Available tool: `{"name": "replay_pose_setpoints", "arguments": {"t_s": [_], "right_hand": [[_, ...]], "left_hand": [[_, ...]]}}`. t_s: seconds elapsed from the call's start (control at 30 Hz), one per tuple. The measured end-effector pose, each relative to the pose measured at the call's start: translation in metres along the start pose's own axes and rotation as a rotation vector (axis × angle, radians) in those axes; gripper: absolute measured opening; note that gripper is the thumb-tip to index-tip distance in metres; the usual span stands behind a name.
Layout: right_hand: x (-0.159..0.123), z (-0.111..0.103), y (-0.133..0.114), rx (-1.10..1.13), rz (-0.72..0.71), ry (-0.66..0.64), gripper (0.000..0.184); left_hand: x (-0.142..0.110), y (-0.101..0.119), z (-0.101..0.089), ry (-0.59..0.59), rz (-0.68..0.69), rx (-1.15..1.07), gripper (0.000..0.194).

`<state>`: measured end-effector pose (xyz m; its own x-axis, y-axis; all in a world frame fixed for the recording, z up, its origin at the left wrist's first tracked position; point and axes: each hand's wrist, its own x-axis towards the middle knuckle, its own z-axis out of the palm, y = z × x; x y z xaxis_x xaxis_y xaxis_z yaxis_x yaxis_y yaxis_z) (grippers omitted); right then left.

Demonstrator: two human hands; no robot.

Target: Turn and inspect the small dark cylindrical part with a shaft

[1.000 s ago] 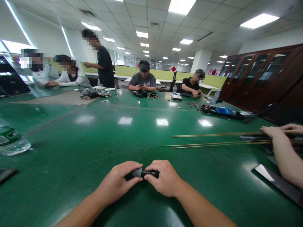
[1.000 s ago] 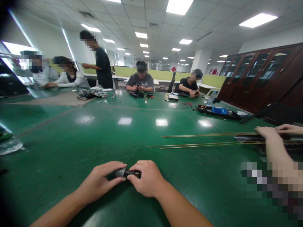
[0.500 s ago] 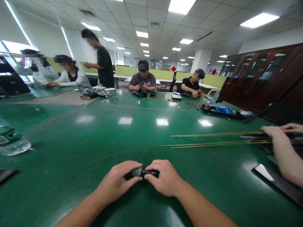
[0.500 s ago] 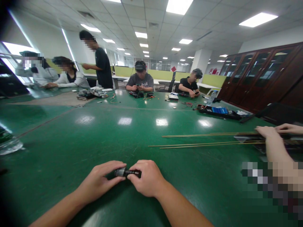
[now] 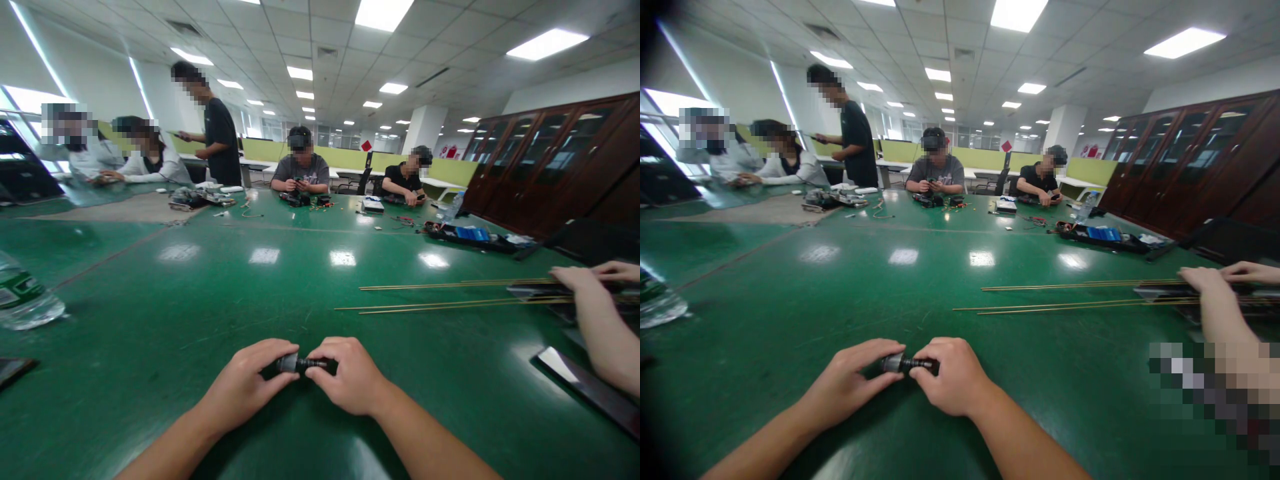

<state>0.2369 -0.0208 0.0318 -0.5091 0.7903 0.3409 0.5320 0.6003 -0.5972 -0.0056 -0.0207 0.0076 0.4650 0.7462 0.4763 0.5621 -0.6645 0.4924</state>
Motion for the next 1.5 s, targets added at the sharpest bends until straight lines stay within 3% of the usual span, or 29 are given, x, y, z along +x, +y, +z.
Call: {"name": "replay_pose_setpoints", "arguments": {"t_s": [1.5], "right_hand": [[0.0004, -0.0027, 0.0047, 0.023, 0.005, 0.026, 0.011]], "left_hand": [[-0.0022, -0.0057, -0.0057, 0.010, -0.026, 0.058, 0.038]]}}
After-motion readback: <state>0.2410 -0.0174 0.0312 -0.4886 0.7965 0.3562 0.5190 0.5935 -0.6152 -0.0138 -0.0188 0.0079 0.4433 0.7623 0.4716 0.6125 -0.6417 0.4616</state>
